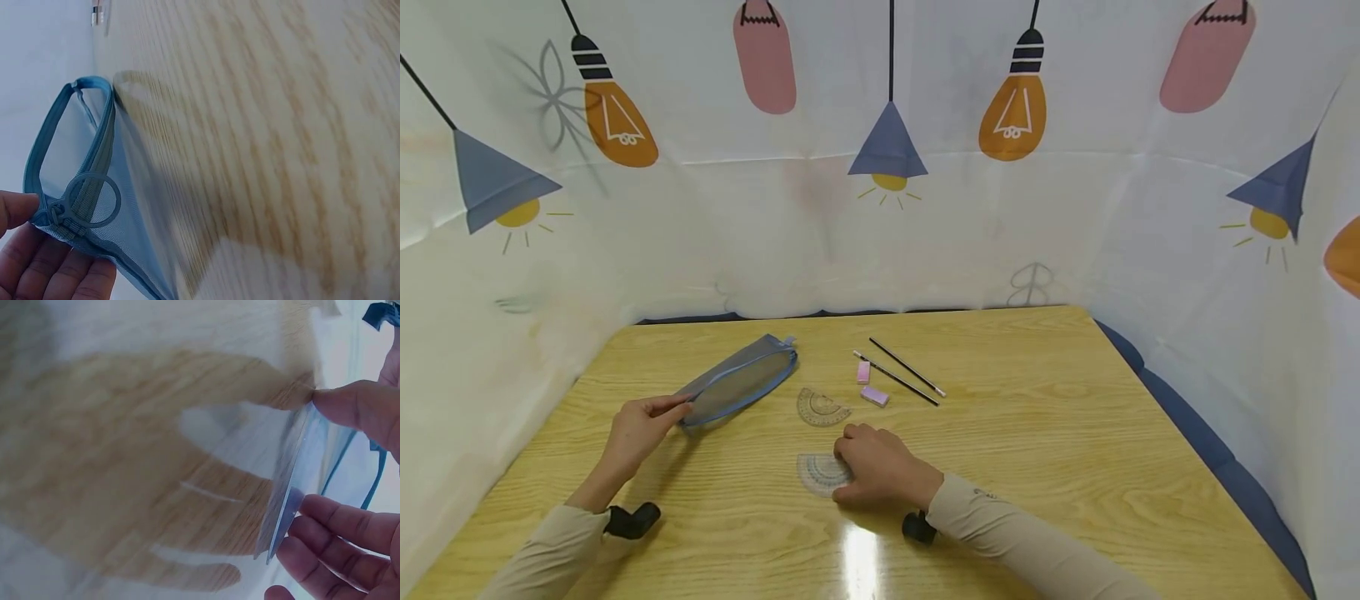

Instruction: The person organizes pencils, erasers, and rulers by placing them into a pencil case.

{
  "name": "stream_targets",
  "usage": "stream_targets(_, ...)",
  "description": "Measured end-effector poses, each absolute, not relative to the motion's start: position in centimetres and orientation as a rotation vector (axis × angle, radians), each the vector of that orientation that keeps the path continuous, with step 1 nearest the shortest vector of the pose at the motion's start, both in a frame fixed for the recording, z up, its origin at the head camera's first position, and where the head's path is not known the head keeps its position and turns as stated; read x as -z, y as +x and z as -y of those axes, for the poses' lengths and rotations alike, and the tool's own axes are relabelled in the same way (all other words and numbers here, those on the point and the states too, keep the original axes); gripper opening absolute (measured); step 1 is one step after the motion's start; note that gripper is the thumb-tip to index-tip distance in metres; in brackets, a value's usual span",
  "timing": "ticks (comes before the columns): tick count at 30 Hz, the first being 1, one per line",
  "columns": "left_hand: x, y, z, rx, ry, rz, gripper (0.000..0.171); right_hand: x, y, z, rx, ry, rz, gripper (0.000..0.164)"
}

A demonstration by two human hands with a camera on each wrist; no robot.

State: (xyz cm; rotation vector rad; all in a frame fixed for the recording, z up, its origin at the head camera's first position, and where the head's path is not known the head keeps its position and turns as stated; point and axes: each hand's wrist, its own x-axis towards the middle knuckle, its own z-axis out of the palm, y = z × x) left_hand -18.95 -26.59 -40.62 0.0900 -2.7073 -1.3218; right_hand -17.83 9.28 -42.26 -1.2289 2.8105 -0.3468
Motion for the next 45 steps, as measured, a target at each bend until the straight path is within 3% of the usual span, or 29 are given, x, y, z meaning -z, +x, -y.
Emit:
stream_targets(13,40.4,-18.9,26.5,1.381,0.110,2.695,0.035,42.3,-17.8,-9.3,0.192,-1.273,-2.905,0.045)
stream_targets(45,40.3,-18.2,26.3,1.293,0.147,2.656,0.038,41.4,-18.2,-9.6,0.463,-1.412,-2.857,0.047)
